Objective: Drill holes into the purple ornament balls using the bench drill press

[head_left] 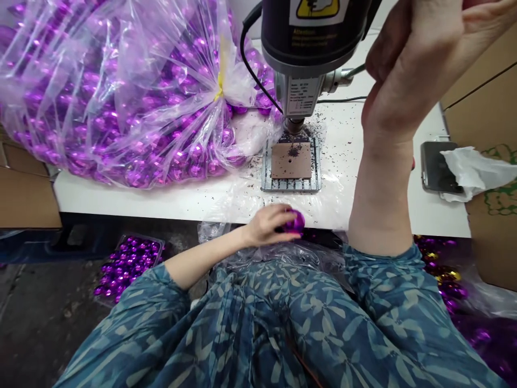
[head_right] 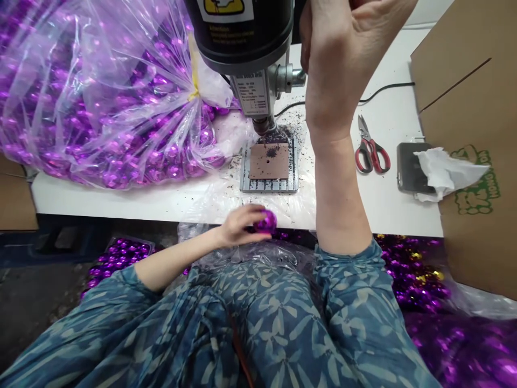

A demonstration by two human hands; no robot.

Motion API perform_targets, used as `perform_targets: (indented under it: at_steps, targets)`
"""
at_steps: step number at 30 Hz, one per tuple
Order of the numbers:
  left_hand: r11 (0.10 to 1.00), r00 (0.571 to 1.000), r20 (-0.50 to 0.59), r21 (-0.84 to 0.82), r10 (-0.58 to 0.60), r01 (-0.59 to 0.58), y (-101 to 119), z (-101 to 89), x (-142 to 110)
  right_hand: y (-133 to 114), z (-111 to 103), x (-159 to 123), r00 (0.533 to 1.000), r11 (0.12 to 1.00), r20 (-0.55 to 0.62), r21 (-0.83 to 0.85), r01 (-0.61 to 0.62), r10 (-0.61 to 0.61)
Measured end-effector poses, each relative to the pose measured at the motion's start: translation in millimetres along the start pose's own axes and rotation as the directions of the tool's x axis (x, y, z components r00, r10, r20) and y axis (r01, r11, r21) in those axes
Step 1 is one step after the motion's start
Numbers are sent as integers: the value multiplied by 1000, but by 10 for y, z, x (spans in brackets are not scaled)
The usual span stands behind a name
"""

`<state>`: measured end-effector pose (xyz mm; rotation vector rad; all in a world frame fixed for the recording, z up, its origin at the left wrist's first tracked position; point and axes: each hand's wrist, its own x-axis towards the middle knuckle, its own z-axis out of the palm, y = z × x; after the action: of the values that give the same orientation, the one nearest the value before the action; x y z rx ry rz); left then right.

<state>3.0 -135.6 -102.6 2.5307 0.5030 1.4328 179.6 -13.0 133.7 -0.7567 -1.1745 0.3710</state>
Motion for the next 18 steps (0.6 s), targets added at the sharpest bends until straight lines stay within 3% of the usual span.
perform_targets:
  at_steps: [2,4,6,8,10,12,14,16,18]
  targets:
    - [981,968,215,112,132,-159,203,-90,-239,4,-6,-20,1000,1000,0,-5,10,-10]
    - [936,895,405,205,186,-287,320,-182,-445,2,-10,-28,1000,1000,6,11,14,-14]
    - [903,826,531,237,188,-357,362,-251,-588,6,-12,-24,1000,998,14,55,13,-14]
    - [912,781,603,210,163,-353,333,-284,-648,34,-13,-11,1000,996,13,92,18,-20]
    - [955,806,582,162,110,-247,210,-295,-603,89,-14,7,999,993,-6,107,53,-53]
    - [992,901,433,118,-11,-45,-44,-328,-431,155,-15,25,997,991,-24,106,78,-76]
    - [982,952,240,70,-188,176,-428,-422,-137,206,-13,36,995,991,-52,96,91,-86]
    - [932,912,192,51,-362,359,-892,-579,222,226,-11,37,994,992,-65,79,95,-90]
    - [858,843,161,78,-514,508,-1355,-757,553,219,-11,28,991,991,-82,71,112,-106]
